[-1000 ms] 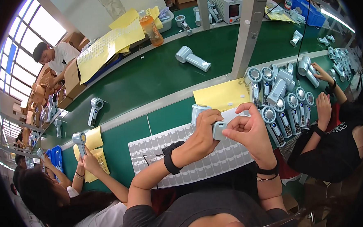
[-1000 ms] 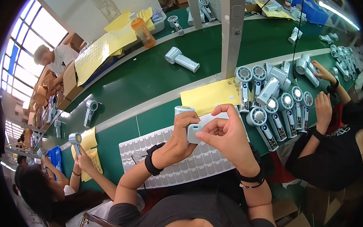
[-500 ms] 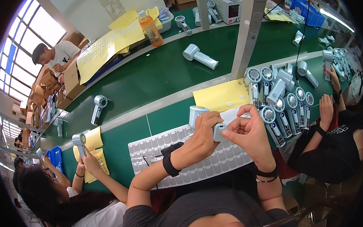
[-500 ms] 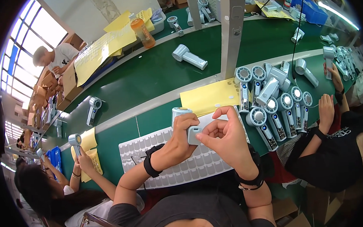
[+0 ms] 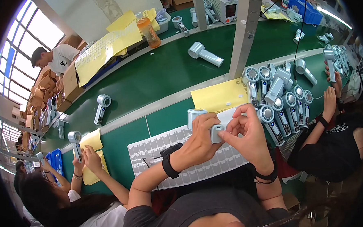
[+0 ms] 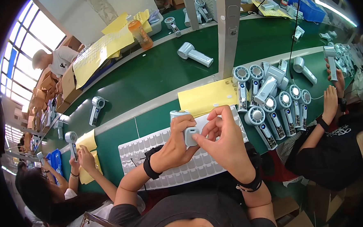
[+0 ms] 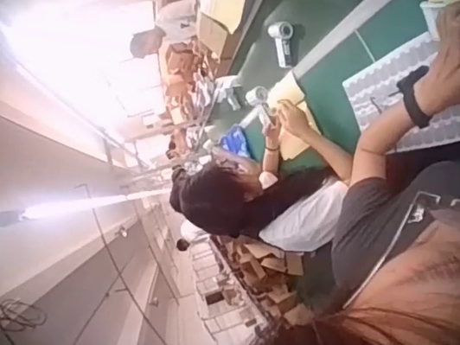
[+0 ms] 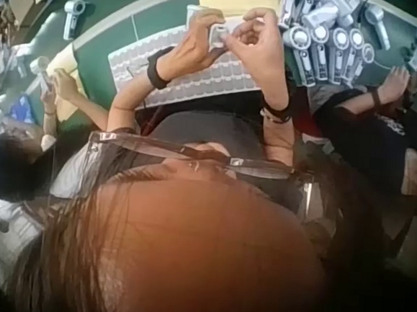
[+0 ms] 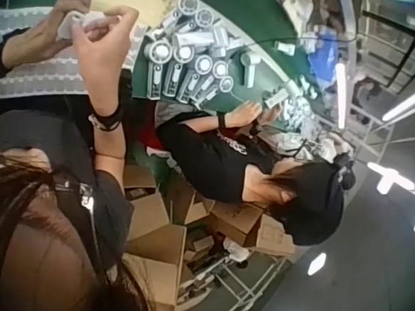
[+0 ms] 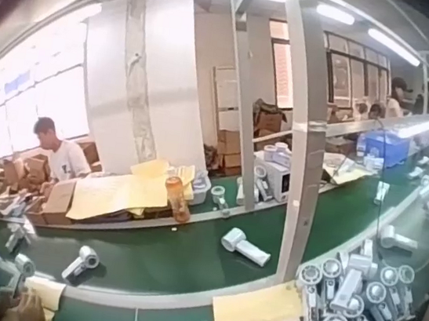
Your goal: The person picks up a handheld fan, peels a sticker from a sheet, and presses it onto the fan's base before placing it on the conveyor belt.
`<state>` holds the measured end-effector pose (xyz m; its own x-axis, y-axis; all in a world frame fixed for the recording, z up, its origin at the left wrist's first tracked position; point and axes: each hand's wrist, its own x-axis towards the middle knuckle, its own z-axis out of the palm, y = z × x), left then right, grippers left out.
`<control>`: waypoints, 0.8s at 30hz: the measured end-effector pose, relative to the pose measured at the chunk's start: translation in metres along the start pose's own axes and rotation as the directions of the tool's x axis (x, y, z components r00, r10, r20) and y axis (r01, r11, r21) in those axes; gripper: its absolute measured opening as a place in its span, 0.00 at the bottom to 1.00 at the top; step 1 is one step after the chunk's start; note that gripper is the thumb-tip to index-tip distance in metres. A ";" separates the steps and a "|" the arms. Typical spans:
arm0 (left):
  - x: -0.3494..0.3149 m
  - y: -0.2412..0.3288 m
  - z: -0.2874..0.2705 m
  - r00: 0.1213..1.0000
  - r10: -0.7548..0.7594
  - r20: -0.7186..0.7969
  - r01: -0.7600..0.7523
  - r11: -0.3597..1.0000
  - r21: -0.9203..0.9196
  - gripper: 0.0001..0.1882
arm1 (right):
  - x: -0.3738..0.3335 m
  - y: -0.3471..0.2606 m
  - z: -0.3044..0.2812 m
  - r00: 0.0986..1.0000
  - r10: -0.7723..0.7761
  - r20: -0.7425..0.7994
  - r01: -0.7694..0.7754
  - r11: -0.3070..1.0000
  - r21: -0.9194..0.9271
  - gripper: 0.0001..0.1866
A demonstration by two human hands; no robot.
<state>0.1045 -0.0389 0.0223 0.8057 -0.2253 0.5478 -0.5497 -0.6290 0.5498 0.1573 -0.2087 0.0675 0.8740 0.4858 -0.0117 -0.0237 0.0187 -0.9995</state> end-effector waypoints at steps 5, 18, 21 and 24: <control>-0.002 -0.001 0.001 0.999 -0.024 -0.023 0.020 0.989 -0.149 0.34 | 0.011 0.001 -0.006 0.969 0.118 0.219 -0.171 0.956 0.238 0.16; 0.013 -0.029 -0.003 0.996 0.060 0.065 -0.057 0.997 -0.050 0.28 | 0.014 0.036 -0.003 0.969 0.149 0.198 -0.230 0.834 0.502 0.08; 0.027 -0.068 -0.007 0.992 0.036 0.120 -0.049 0.993 0.108 0.26 | 0.012 0.058 -0.008 0.993 0.117 -0.002 -0.115 0.980 0.162 0.09; 0.045 -0.133 -0.016 0.978 0.006 0.210 -0.095 0.903 0.419 0.21 | 0.005 0.084 -0.005 0.995 -0.055 -0.088 0.031 0.969 -0.245 0.09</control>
<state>0.2105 0.0460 -0.0161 0.8308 -0.3802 0.4063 -0.4807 -0.8582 0.1798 0.1621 -0.2086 -0.0168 0.9133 0.4053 0.0405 0.1237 -0.1811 -0.9757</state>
